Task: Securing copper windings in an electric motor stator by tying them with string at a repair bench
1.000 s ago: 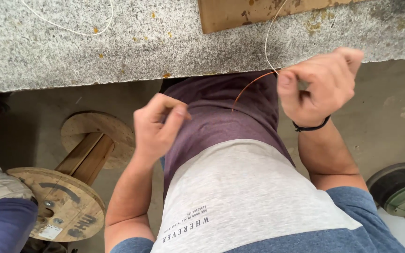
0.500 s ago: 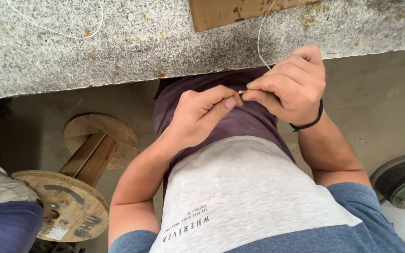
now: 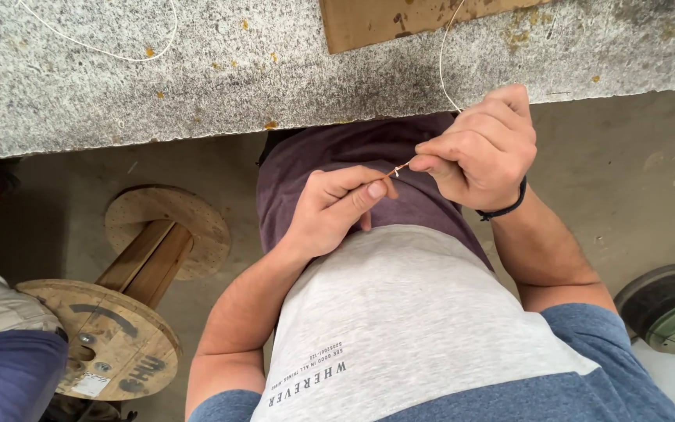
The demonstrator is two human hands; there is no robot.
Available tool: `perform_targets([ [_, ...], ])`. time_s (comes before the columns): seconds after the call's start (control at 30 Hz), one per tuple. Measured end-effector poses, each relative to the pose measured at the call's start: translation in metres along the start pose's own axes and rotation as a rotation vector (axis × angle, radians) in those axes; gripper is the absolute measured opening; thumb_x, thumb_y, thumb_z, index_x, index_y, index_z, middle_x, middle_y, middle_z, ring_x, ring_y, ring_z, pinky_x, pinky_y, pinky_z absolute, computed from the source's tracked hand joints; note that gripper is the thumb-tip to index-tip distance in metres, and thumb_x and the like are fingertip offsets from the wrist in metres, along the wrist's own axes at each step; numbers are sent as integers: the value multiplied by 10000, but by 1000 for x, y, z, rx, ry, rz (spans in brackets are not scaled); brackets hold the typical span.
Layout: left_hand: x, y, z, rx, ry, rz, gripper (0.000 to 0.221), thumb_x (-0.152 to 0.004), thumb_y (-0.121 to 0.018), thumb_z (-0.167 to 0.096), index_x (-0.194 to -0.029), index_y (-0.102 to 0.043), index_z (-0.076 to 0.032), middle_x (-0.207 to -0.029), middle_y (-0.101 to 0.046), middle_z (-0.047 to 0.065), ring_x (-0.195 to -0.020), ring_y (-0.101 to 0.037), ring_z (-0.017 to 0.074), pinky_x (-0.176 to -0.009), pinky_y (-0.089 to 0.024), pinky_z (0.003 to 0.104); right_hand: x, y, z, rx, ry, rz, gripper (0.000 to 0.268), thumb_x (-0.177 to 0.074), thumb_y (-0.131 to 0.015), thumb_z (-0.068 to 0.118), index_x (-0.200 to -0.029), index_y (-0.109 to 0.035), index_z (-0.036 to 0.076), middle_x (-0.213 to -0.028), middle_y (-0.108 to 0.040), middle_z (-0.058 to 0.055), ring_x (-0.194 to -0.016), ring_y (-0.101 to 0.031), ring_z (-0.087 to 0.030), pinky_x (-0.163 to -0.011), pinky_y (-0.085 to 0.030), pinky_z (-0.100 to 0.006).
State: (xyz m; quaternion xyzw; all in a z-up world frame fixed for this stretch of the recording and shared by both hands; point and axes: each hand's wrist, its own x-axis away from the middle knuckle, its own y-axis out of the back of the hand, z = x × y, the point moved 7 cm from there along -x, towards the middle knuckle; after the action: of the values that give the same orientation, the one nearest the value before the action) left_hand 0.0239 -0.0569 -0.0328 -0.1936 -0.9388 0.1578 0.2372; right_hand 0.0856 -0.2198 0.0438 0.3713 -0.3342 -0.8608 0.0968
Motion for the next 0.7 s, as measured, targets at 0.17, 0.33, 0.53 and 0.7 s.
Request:
perform_targets([
  [0.17, 2, 0, 8, 80, -1, -14, 252, -1044, -606, -238, -1010, -726, -19, -971, -714, 39, -522, -561, 127, -472, -522, 204, 0, -1, -1, 4, -7, -26, 364, -1002, -685, 339, -757, -735, 75, -654, -601, -17, -591, -539, -197, -760, -356, -345],
  [0.33, 6, 1, 17, 141, 4, -26, 256, -1038, -616, -229, -1023, -728, 0, -984, -716, 57, -544, -546, 130, -459, -536, 222, 2, -1, -3, 0, -37, -39, 365, -1017, -663, 326, -757, -723, 77, -647, -605, -11, -582, -541, -198, -755, -343, -348],
  [0.53, 10, 3, 21, 137, 13, -64, 262, -1035, -616, -227, -1009, -728, 8, -989, -712, 65, -516, -527, 120, -454, -524, 221, -10, -1, -3, -42, -195, 160, 327, -1086, -589, 286, -844, -705, 98, -802, -690, -13, -740, -597, -229, -882, -321, -399],
  [0.7, 14, -1, 14, -49, 30, -64, 259, -1052, -574, -287, -999, -720, -79, -864, -691, -29, -519, -564, 85, -500, -479, 193, -23, -2, 27, 44, 114, 241, 220, -1036, -687, 358, -1045, -800, 169, -1128, -758, -62, -968, -694, -246, -1014, -368, -436],
])
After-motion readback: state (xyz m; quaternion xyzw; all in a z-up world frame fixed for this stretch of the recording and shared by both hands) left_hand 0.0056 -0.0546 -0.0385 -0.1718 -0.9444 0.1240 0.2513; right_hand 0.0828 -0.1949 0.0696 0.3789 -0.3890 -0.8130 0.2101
